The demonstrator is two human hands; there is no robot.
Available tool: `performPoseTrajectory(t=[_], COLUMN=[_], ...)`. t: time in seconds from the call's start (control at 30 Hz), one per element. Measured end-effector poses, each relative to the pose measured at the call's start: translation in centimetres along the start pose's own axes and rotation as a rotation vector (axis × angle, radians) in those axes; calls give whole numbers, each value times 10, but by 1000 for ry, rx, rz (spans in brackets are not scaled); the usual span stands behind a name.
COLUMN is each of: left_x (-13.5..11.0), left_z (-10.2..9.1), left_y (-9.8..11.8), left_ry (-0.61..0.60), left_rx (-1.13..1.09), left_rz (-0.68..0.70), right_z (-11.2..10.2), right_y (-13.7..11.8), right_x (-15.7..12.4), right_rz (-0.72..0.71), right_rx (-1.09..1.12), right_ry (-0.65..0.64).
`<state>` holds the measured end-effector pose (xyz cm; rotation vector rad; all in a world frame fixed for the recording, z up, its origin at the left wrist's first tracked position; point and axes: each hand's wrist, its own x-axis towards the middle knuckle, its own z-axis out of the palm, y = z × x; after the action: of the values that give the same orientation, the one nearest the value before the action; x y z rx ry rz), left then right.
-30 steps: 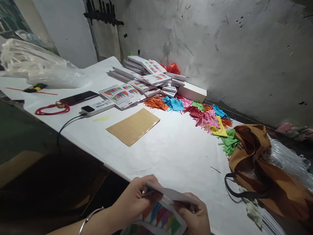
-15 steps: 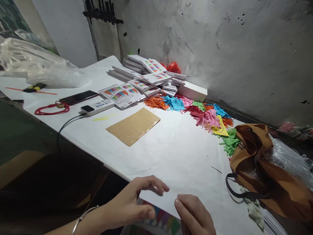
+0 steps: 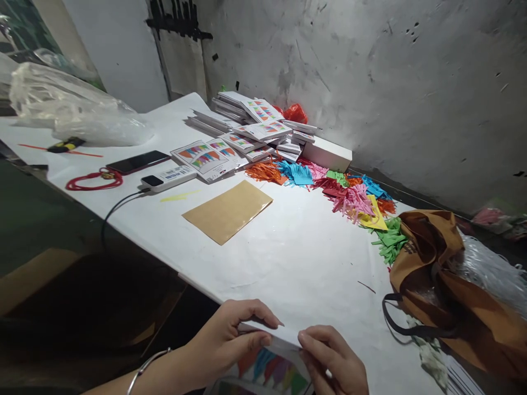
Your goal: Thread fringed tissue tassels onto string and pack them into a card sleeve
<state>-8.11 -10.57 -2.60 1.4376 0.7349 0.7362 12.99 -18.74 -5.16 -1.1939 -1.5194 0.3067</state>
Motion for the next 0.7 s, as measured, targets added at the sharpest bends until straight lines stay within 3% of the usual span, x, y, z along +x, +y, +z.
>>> performPoseTrajectory(t=[0.1,0.17,0.3,0.37,0.5,0.6,0.7], left_x=[1,1,-1,-1,-2,-4,-7], left_z=[0,0,5,7,16,24,28], left_y=[-1,0,0,-2,-6,-6,-2], left_ry=[-4,-14,-117,-144,-13,80,68], left_rx=[52,39,-80,-94,37,130,148], left_rz=[53,57,-31,-11,136,117,70], right_z=[-4,-10,-28,-34,-35,-33,-34], right_y=[-1,-3,-10,-12,-10,-4,4], right_x=[2,7,30,44,62,64,65], right_rz=[-95,-182,-345,-401,-387,-395,-332], right_rx=[-138,-267,-376,-369,-309,-266,-158], right_ry=[-35,-128,-498,-652,-788,-907,-936])
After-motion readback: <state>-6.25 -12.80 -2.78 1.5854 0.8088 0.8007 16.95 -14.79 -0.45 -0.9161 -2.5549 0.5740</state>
